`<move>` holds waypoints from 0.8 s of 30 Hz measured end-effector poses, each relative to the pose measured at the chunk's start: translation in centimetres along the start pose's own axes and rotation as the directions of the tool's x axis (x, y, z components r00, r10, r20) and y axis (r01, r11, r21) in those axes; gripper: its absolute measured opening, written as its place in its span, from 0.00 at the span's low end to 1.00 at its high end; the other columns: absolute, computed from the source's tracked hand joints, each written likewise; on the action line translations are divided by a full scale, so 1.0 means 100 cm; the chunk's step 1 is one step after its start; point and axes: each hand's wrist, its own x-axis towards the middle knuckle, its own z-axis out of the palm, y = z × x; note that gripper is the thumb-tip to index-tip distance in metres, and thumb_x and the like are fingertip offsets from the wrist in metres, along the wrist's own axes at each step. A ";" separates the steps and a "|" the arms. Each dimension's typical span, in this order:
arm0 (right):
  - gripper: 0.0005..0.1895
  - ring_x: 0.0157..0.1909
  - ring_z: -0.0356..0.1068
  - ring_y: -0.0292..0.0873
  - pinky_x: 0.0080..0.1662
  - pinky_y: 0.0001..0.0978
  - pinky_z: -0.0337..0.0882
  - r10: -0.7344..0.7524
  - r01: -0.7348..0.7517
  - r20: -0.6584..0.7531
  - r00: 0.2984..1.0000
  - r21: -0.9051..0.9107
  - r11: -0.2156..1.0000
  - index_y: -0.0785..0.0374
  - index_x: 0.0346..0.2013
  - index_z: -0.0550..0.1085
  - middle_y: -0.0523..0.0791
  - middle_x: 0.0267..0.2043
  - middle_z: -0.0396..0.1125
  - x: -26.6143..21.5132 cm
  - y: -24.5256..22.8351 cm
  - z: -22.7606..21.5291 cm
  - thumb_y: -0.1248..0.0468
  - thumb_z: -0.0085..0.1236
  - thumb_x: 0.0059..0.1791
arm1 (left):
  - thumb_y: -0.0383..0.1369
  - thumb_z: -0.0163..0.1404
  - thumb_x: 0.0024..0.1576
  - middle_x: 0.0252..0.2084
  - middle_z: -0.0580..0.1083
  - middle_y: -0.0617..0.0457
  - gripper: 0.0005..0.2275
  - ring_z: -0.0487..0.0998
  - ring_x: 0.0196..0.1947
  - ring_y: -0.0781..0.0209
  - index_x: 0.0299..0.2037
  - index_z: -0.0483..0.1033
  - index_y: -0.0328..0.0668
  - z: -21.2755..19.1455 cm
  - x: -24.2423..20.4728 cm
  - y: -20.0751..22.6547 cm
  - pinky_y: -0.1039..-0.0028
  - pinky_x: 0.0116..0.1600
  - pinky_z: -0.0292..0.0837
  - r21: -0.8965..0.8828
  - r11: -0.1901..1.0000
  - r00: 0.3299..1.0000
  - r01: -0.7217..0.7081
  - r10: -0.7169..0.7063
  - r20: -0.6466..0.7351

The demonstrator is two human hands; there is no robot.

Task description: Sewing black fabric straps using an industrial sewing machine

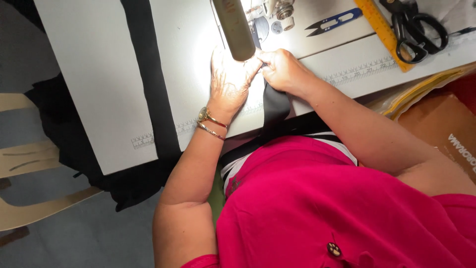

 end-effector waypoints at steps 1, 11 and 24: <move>0.22 0.35 0.67 0.41 0.40 0.33 0.66 0.002 -0.002 0.000 1.000 0.002 1.000 0.66 0.53 0.77 0.44 0.34 0.72 -0.001 0.001 -0.001 0.69 0.43 0.47 | 0.27 0.47 0.61 0.34 0.67 0.56 0.04 0.65 0.34 0.50 0.35 0.68 0.49 0.001 0.000 0.000 0.60 0.43 0.57 -0.001 1.000 1.000 0.000 0.000 0.003; 0.34 0.34 0.64 0.24 0.38 0.16 0.67 0.192 -0.020 -0.279 0.941 0.518 0.855 0.64 0.68 0.68 0.39 0.46 0.67 -0.036 0.002 0.024 0.68 0.55 0.45 | 0.23 0.46 0.56 0.38 0.76 0.47 0.13 0.72 0.32 0.49 0.48 0.77 0.46 0.034 -0.032 0.014 0.58 0.39 0.73 -0.265 0.889 0.915 0.374 -0.400 -0.050; 0.25 0.23 0.47 0.30 0.29 0.23 0.57 0.109 0.007 -0.353 0.929 0.312 0.950 0.64 0.67 0.70 0.34 0.18 0.50 -0.151 -0.016 0.024 0.66 0.52 0.55 | 0.27 0.54 0.58 0.29 0.74 0.55 0.29 0.74 0.30 0.70 0.71 0.61 0.31 0.041 -0.033 0.071 0.77 0.39 0.81 -0.802 -0.489 0.375 0.343 -0.712 0.594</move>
